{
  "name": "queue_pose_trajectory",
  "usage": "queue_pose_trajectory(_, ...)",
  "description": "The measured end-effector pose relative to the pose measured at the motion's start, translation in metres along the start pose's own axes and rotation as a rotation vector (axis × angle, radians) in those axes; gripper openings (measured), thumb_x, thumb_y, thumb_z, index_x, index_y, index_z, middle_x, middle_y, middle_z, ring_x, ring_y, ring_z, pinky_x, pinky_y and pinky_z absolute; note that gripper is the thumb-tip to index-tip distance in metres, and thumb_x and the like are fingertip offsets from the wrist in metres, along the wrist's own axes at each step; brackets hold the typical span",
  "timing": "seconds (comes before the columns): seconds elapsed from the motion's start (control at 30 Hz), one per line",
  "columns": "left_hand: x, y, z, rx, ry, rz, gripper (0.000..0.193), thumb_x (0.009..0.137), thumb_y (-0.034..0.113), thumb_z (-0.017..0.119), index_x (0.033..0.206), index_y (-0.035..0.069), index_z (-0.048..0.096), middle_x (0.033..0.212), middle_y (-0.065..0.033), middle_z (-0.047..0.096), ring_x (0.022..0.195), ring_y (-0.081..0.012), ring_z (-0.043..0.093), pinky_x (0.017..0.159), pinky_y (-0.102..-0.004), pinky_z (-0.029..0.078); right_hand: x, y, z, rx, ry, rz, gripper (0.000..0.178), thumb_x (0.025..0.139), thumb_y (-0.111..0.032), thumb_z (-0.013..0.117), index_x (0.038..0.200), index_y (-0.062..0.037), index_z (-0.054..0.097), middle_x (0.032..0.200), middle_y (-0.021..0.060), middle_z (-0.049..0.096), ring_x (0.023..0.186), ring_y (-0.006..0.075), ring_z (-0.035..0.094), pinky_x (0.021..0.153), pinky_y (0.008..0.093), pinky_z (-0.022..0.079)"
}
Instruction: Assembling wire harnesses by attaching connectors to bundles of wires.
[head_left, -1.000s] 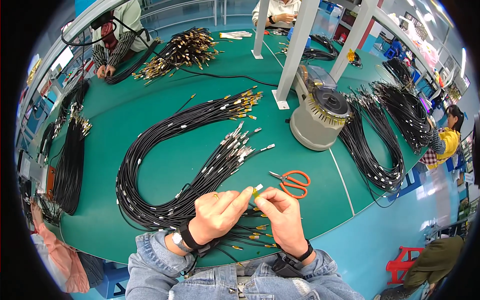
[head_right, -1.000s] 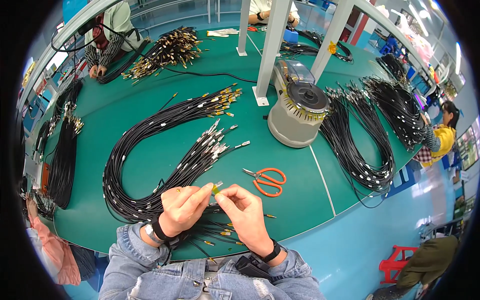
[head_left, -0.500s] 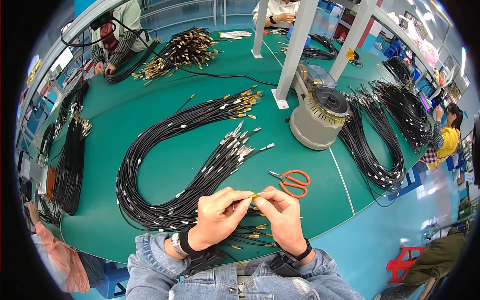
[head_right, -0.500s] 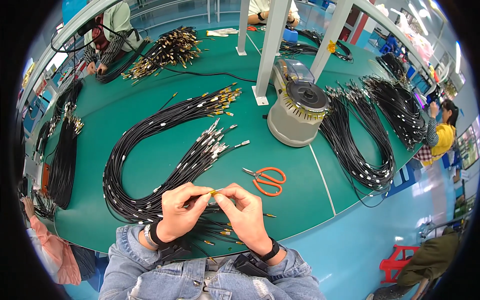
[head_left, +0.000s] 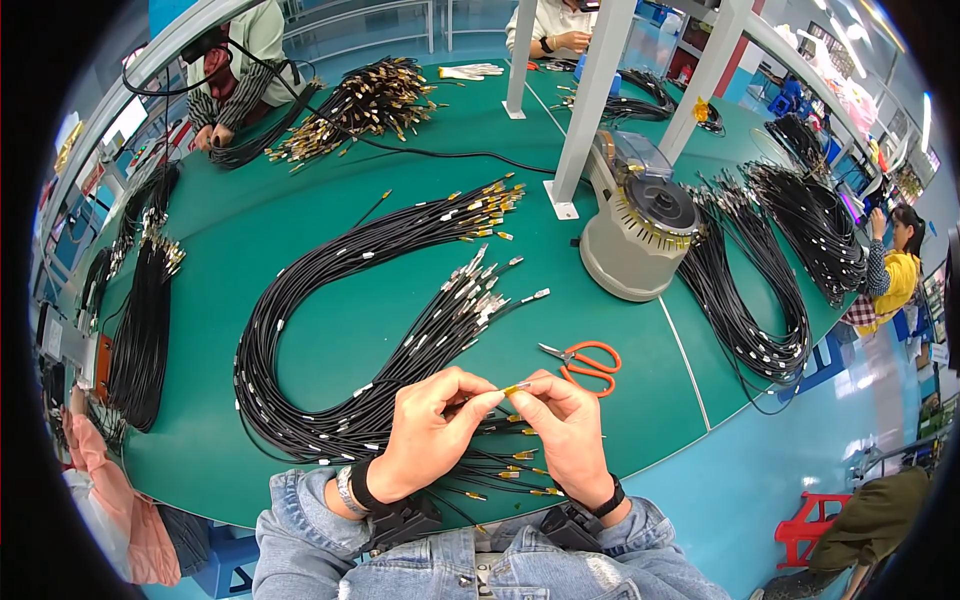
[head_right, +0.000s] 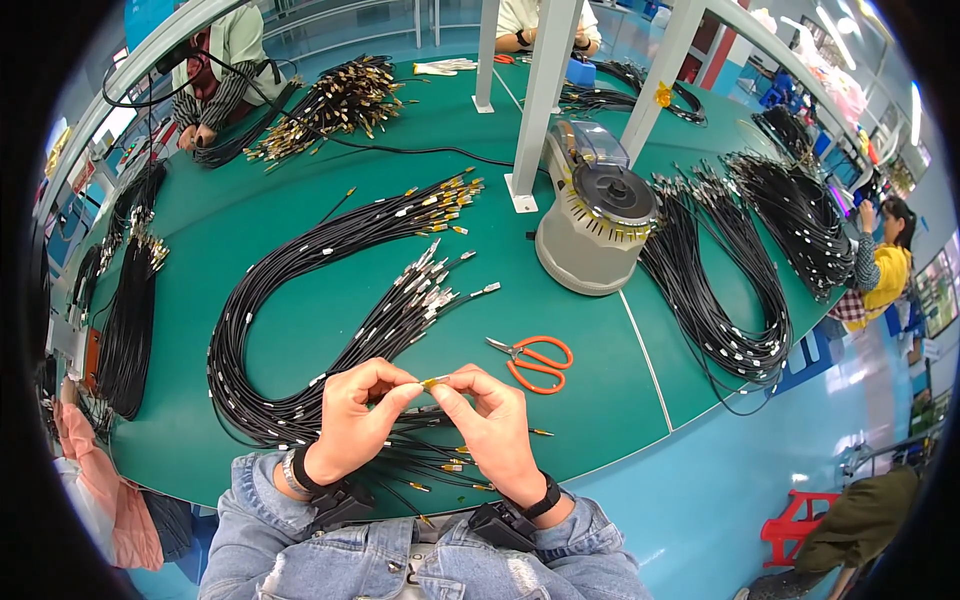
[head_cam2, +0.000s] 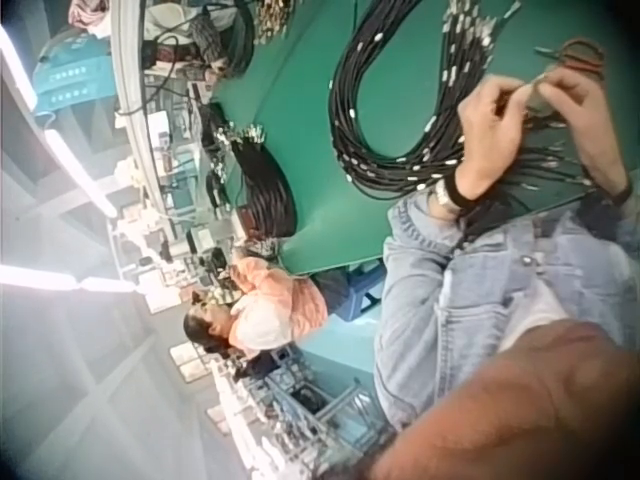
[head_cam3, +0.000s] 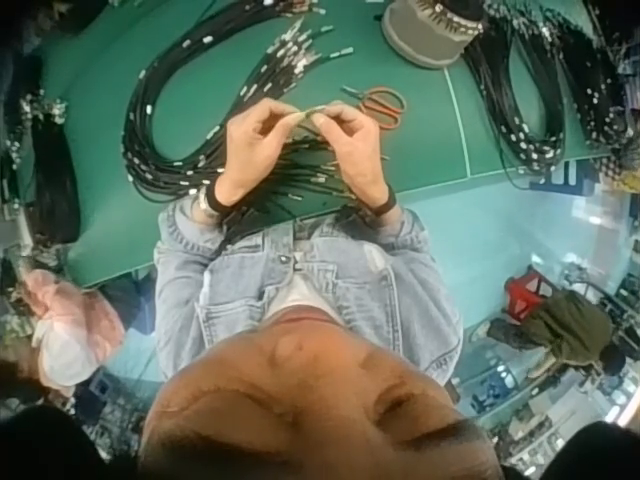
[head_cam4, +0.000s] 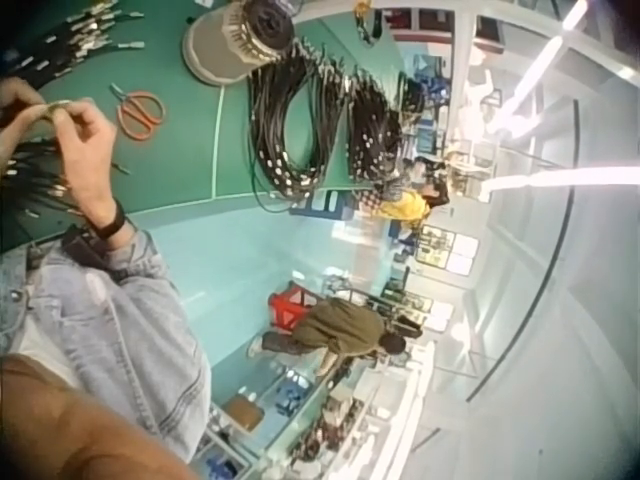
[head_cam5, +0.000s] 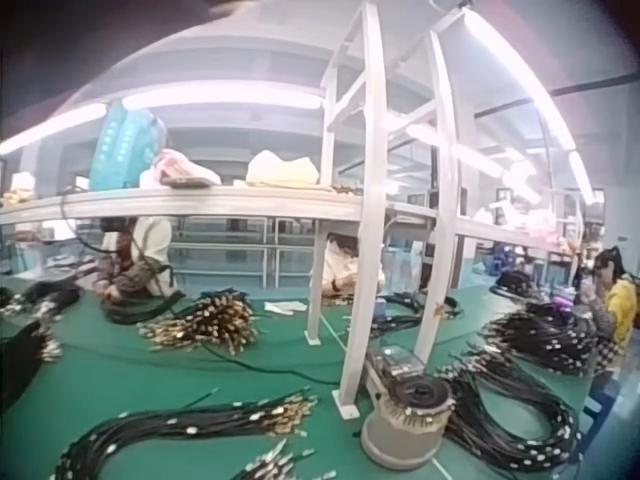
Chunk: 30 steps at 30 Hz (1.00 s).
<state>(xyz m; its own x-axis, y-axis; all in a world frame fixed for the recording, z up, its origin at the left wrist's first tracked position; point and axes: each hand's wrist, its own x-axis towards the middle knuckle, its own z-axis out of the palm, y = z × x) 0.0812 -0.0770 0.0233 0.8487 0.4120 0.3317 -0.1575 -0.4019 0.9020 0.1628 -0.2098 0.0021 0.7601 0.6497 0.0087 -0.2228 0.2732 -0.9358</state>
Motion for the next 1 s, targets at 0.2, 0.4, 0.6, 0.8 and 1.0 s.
queue_pose_trajectory(0.2,-0.001,0.001,-0.001,0.033,-0.025,-0.057,0.007,0.083,0.001,0.061,0.077,-0.001,0.058,0.055,-0.0028,0.058,0.044,-0.006,0.051,0.041,-0.0201,0.038,0.0,0.0,0.001,-0.028,-0.016,-0.004,0.008,0.085,-0.004,0.061,0.088,0.0033,0.063,0.087,0.0038,0.059,0.082,0.0086,0.052,0.072,0.0221,0.042)
queue_pose_trajectory(0.4,-0.006,-0.006,0.005,0.046,0.009,-0.02,0.007,0.083,0.002,0.061,0.078,-0.001,0.057,0.055,-0.0042,0.057,0.044,-0.0076,0.053,0.04,-0.0215,0.038,-0.001,0.0,0.003,-0.033,-0.003,-0.043,0.008,0.085,-0.004,0.061,0.088,0.0036,0.063,0.087,0.0039,0.059,0.083,0.0088,0.053,0.073,0.022,0.042)
queue_pose_trajectory(0.6,-0.007,-0.014,0.01,0.201,0.124,0.175,0.008,0.084,0.002,0.06,0.079,-0.001,0.054,0.053,-0.0037,0.057,0.044,-0.0075,0.053,0.039,-0.0209,0.037,-0.002,-0.009,0.009,0.011,-0.004,0.016,0.007,0.084,-0.001,0.06,0.089,0.0028,0.062,0.086,0.0016,0.059,0.079,0.0077,0.053,0.072,0.0221,0.042)
queue_pose_trajectory(0.8,-0.008,-0.009,0.006,0.074,0.077,0.086,0.007,0.084,0.004,0.06,0.08,-0.001,0.058,0.056,-0.0052,0.057,0.044,-0.0089,0.052,0.039,-0.0224,0.038,-0.002,-0.006,0.01,0.017,0.015,-0.007,0.006,0.084,-0.001,0.06,0.088,0.0025,0.062,0.085,0.0017,0.059,0.078,0.0075,0.052,0.071,0.0217,0.041)
queue_pose_trajectory(1.0,-0.001,-0.004,-0.006,-0.257,-0.157,-0.203,0.013,0.09,0.009,0.055,0.081,-0.001,0.058,0.054,-0.0005,0.055,0.046,-0.0039,0.048,0.042,-0.0201,0.035,0.001,0.0,0.004,-0.082,0.006,-0.159,0.007,0.084,-0.002,0.062,0.088,0.004,0.062,0.088,0.0056,0.06,0.084,0.0111,0.055,0.076,0.024,0.043)
